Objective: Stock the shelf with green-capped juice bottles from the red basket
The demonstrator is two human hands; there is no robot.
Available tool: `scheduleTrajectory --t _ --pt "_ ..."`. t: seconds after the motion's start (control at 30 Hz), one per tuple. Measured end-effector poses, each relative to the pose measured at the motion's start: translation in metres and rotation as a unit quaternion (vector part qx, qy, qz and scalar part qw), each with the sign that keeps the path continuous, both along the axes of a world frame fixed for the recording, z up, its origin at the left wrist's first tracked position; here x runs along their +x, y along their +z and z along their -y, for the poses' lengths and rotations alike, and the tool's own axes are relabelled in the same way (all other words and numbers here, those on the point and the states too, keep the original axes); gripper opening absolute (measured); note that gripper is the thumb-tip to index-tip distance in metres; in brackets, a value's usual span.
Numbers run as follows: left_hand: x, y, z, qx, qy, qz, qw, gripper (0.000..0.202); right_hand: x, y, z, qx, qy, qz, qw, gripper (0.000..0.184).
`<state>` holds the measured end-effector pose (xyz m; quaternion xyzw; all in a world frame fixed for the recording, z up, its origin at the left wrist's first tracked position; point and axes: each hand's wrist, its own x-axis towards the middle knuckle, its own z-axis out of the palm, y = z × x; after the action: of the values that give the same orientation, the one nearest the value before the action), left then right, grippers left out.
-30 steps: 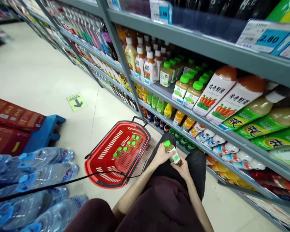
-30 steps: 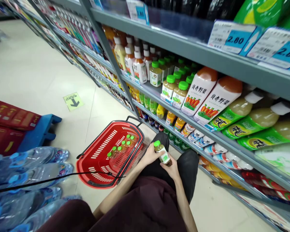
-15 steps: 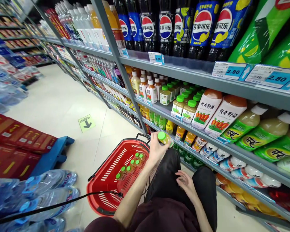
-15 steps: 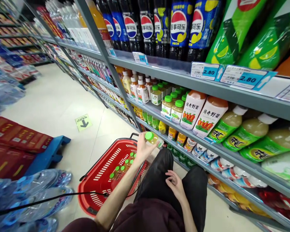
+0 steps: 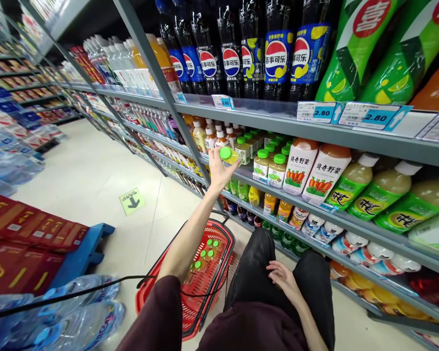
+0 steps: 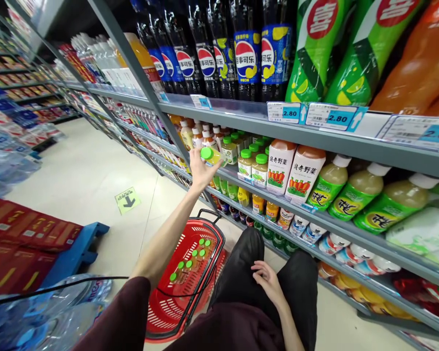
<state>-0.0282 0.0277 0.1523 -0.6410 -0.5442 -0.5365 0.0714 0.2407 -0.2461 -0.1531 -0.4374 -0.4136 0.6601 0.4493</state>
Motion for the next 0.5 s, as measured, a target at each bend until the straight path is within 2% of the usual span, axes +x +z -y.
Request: scheduleTrajectory --t 0.23,0.4,0.5 --pt "-0.007 0.007 -0.035 -0.058 -0.041 -0.071 0.995 0.075 0.001 0.000 0.000 -0.005 0.009 0.000 1.000 0.047" --pt "-0.004 0.010 -0.043 -0.174 0.018 -0.160 0.972 0.078 0.001 -0.003 -0.001 -0.012 0.016 0.003 1.000 0.048" --pt "-0.002 0.014 -0.046 -0.205 0.043 -0.187 0.960 0.080 0.002 -0.002 -0.002 -0.017 0.016 0.002 1.000 0.049"
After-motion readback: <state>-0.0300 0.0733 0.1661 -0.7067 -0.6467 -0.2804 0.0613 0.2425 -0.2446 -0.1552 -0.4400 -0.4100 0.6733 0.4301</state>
